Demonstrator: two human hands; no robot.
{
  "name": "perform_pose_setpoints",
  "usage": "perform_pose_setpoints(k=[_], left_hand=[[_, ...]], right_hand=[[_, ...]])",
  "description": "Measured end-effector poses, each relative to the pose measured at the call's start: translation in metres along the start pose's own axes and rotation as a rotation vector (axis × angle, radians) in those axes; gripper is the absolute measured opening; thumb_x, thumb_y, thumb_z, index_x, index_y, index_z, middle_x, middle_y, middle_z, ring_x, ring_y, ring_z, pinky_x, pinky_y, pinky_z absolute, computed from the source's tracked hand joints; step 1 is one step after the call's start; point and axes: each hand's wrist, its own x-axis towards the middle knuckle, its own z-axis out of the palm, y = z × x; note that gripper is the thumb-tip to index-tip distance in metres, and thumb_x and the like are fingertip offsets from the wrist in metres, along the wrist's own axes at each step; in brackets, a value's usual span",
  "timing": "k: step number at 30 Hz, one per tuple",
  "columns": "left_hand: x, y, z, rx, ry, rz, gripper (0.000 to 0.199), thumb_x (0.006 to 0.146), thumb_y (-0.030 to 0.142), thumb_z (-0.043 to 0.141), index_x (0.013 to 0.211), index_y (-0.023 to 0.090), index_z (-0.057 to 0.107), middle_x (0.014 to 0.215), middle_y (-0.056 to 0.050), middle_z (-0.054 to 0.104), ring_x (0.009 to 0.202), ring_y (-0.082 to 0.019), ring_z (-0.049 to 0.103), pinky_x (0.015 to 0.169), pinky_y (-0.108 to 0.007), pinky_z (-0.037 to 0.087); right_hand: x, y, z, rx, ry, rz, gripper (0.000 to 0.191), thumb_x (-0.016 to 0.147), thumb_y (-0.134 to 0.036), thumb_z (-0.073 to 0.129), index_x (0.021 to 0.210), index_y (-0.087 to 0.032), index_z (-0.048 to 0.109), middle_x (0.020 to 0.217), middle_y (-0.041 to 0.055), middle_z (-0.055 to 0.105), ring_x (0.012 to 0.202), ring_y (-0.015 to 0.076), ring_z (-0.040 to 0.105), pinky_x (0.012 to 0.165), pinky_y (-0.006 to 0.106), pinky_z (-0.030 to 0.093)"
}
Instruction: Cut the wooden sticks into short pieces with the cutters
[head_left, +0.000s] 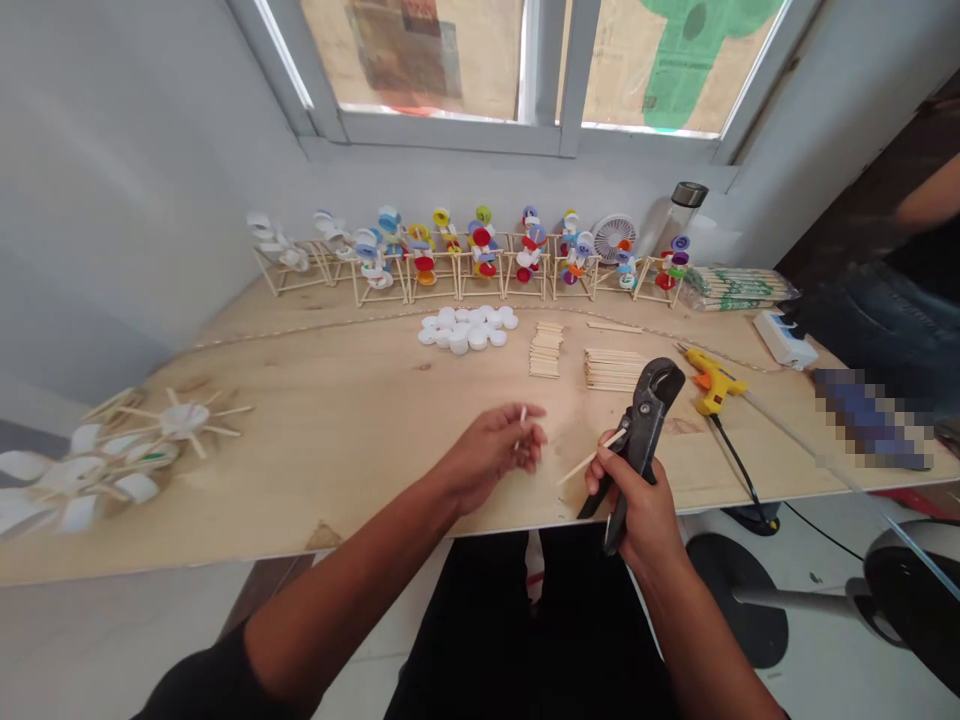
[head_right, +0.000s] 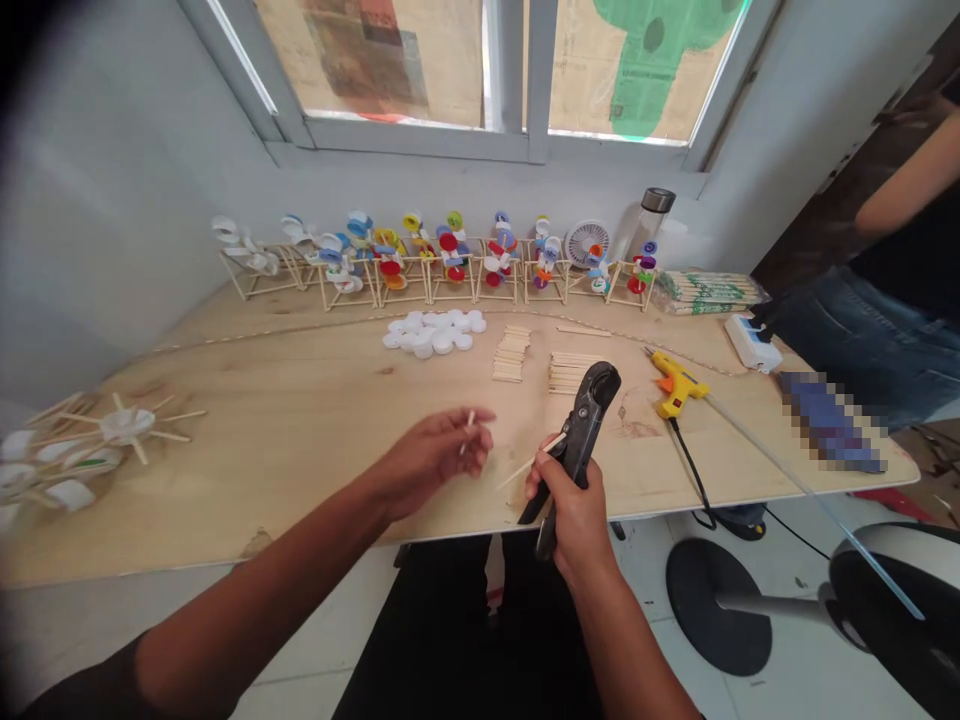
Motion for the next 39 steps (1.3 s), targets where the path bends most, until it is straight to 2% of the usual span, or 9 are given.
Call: perform_pose_setpoints(k=[2, 7, 13, 21, 25, 31, 39], left_hand=[[-0.002, -0.007, -0.003, 0.035, -0.029, -0.097, 0.023, 0.074, 0.024, 0.059, 0.092, 0.011, 0.054, 0.062, -0.001, 0.058, 0.045, -0.007, 0.048, 0.044, -0.020, 0.034], [-0.008, -0.018, -0.004, 0.095, -0.020, -0.085, 0.030, 0.077, 0.035, 0.058, 0.094, 0.011, 0.056, 0.073, -0.006, 0.064, 0.053, -0.010, 0.055, 0.049, -0.021, 0.040], [-0.012, -0.020, -0.002, 0.277, -0.052, -0.144, 0.033, 0.077, 0.041, 0.056, 0.086, 0.010, 0.060, 0.064, -0.005, 0.064, 0.046, -0.009, 0.055, 0.041, -0.017, 0.035], [-0.013, -0.017, -0.001, 0.333, -0.214, -0.204, 0.041, 0.078, 0.049, 0.051, 0.084, 0.010, 0.061, 0.063, -0.007, 0.065, 0.044, -0.009, 0.055, 0.038, -0.017, 0.033], [-0.014, -0.016, 0.000, 0.339, -0.287, -0.205, 0.045, 0.079, 0.051, 0.049, 0.085, 0.009, 0.063, 0.064, -0.007, 0.064, 0.045, -0.009, 0.055, 0.037, -0.016, 0.032], [-0.013, -0.019, 0.000, 0.319, -0.305, -0.229, 0.042, 0.080, 0.050, 0.048, 0.085, 0.010, 0.062, 0.062, -0.006, 0.064, 0.044, -0.008, 0.054, 0.037, -0.016, 0.031], [-0.014, -0.015, 0.005, 0.339, -0.297, -0.276, 0.038, 0.080, 0.048, 0.048, 0.082, 0.012, 0.060, 0.055, -0.003, 0.062, 0.040, -0.007, 0.052, 0.036, -0.015, 0.028]], right_hand=[[-0.001, 0.000, 0.000, -0.015, 0.005, 0.000, 0.017, 0.073, -0.029, 0.065, 0.081, -0.017, 0.055, 0.054, -0.0060, 0.051, 0.049, 0.0086, 0.049, 0.050, 0.020, 0.036], [-0.003, 0.001, 0.002, -0.038, -0.018, 0.014, 0.017, 0.073, -0.029, 0.064, 0.080, -0.017, 0.054, 0.053, -0.0059, 0.051, 0.049, 0.0087, 0.048, 0.050, 0.020, 0.036], [-0.003, 0.001, 0.008, -0.088, -0.017, -0.003, 0.017, 0.071, -0.029, 0.064, 0.077, -0.016, 0.054, 0.053, -0.0052, 0.052, 0.048, 0.0099, 0.048, 0.049, 0.022, 0.037], [-0.005, 0.003, 0.010, -0.147, 0.004, 0.002, 0.022, 0.067, -0.033, 0.066, 0.075, -0.016, 0.056, 0.052, -0.0042, 0.053, 0.046, 0.0109, 0.049, 0.048, 0.023, 0.039], [-0.005, 0.007, 0.010, -0.111, -0.029, 0.015, 0.017, 0.070, -0.030, 0.064, 0.075, -0.017, 0.055, 0.053, -0.0044, 0.053, 0.048, 0.0110, 0.049, 0.049, 0.023, 0.040], [-0.005, 0.008, 0.011, -0.102, -0.050, -0.003, 0.013, 0.073, -0.026, 0.062, 0.077, -0.016, 0.055, 0.054, -0.0042, 0.052, 0.049, 0.0104, 0.049, 0.049, 0.022, 0.040], [-0.006, 0.008, 0.010, -0.076, 0.009, 0.027, 0.016, 0.071, -0.028, 0.065, 0.078, -0.016, 0.055, 0.055, -0.0036, 0.053, 0.049, 0.0102, 0.050, 0.049, 0.022, 0.042]])
